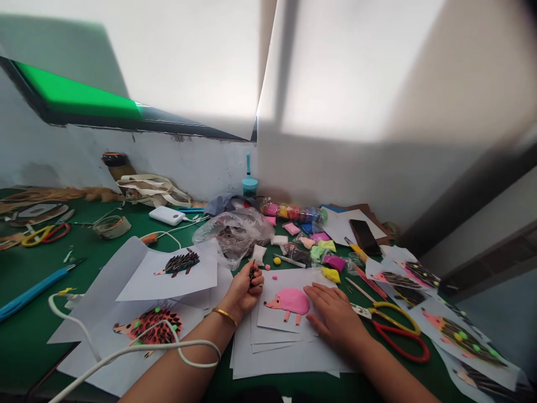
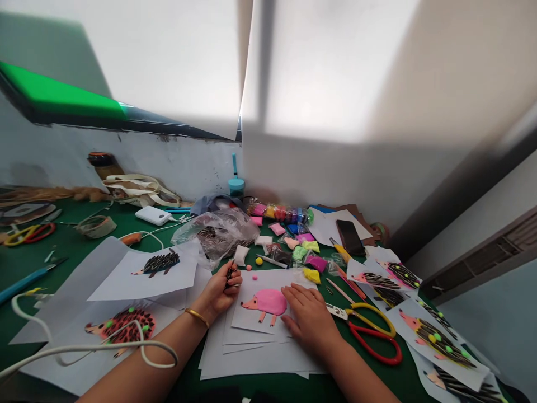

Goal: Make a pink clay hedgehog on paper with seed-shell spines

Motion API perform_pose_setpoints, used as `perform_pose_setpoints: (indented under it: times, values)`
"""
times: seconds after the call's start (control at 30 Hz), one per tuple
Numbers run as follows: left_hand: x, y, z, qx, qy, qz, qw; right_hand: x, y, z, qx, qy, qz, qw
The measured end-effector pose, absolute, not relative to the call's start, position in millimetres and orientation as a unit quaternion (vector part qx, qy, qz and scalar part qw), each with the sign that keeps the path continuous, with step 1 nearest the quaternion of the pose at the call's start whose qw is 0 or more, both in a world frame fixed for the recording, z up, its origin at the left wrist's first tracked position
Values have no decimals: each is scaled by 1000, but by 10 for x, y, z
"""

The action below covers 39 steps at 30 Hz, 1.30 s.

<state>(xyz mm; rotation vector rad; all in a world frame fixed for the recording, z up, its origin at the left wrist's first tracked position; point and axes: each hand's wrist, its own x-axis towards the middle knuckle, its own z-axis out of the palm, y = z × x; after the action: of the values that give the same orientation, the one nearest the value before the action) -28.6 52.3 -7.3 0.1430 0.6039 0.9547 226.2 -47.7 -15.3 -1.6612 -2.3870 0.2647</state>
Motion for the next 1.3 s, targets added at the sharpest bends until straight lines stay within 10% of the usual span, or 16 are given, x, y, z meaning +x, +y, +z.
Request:
perform_pose_setpoints:
  times: [0.47, 1.3]
  values:
    - [-277, 576, -76, 88, 290, 453, 839, 2284, -465, -124, -548, -824, 113, 93]
    - [34, 235, 64, -46, 167, 373, 911, 1429, -266, 236, -476, -666, 278, 503]
